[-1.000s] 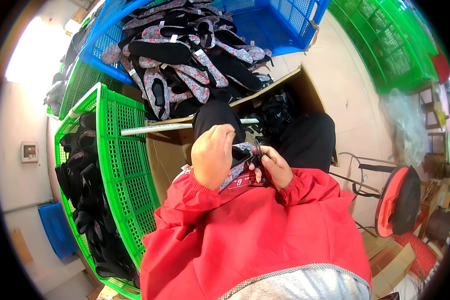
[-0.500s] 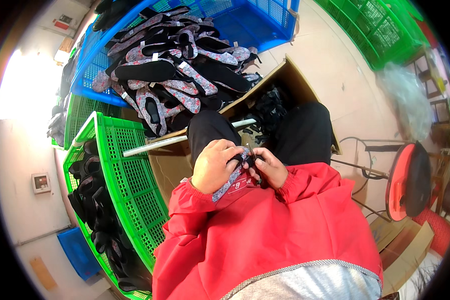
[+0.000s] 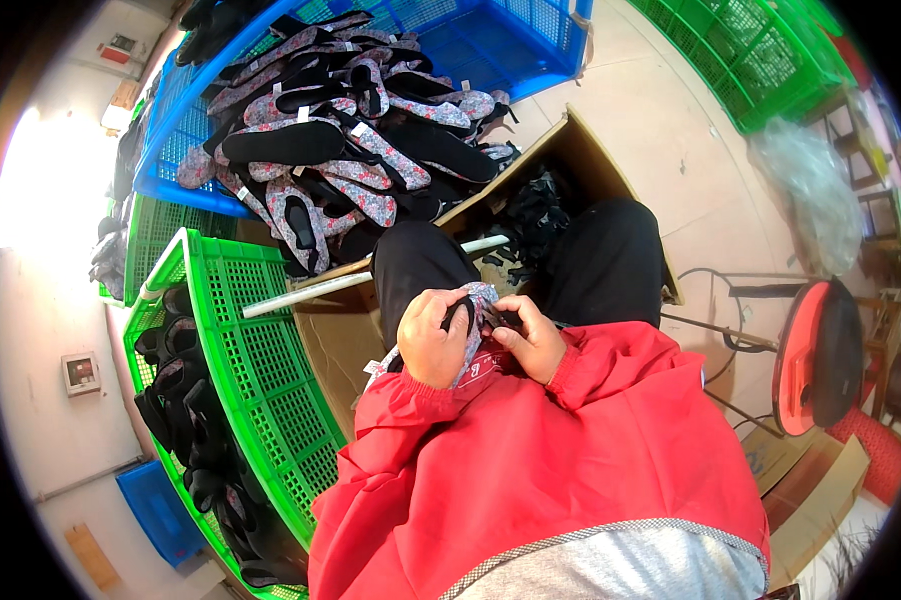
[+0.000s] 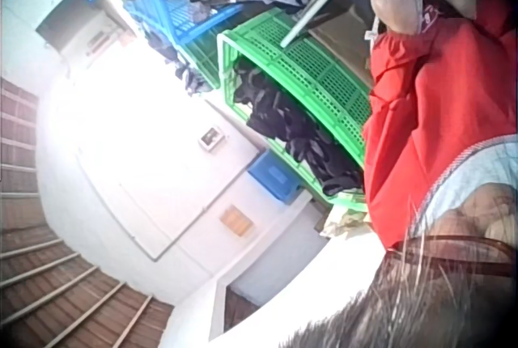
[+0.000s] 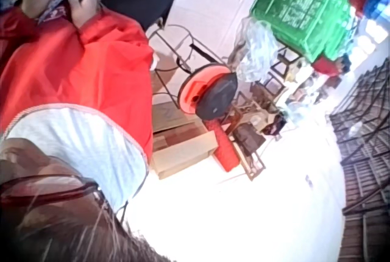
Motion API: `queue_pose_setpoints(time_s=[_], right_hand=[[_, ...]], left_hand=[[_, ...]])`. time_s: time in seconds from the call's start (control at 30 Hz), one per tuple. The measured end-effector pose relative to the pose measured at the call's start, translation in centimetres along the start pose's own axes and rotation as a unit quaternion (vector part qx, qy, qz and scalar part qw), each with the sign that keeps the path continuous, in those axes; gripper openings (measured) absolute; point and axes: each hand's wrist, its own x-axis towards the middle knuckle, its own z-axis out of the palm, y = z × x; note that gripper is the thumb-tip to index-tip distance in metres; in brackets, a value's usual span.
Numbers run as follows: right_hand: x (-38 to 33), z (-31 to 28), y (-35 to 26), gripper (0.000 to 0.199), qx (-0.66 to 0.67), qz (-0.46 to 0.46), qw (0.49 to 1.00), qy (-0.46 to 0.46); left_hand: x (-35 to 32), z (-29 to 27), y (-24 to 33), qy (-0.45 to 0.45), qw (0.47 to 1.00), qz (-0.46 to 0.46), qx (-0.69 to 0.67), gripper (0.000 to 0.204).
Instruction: The person sits on the floor and sews a patterned fabric upper onto a black slipper sole using a needle and thread. They repeatedly pull the thread through the fabric and sole to secure the upper, handling the slipper with both hands to adjust its position.
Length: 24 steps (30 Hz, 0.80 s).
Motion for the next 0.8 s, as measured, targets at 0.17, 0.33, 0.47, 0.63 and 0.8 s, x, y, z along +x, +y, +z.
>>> queue_pose_setpoints(time_s=[0.17,0.33,0.47,0.63,0.8], right_hand=[[0.4,0.9,-1.3,0.033,-0.092,0.008,0.996,0.013],[0.6,1.0,-1.4,0.032,-0.164,-0.027,0.986,0.015],[0.5,1.1,-0.8,0.032,-0.18,-0.035,0.983,0.022],[0.4,1.5,-0.4,0.03,-0.155,-0.031,0.987,0.027],[0.3,1.5,0.0,0.028,-0.106,-0.005,0.994,0.023]], left_hand=[[-0.6,0.5,-0.3,0.023,0.999,-0.041,-0.006,0.013],[-0.7,0.8,-0.6,0.027,0.999,-0.047,-0.005,0.014],[-0.8,0.8,-0.5,0.022,0.998,-0.053,0.001,0.015],[-0.8,1.1,-0.5,0.031,0.998,-0.051,0.005,0.015],[-0.9,1.2,-0.6,0.028,0.998,-0.061,0.006,0.015]])
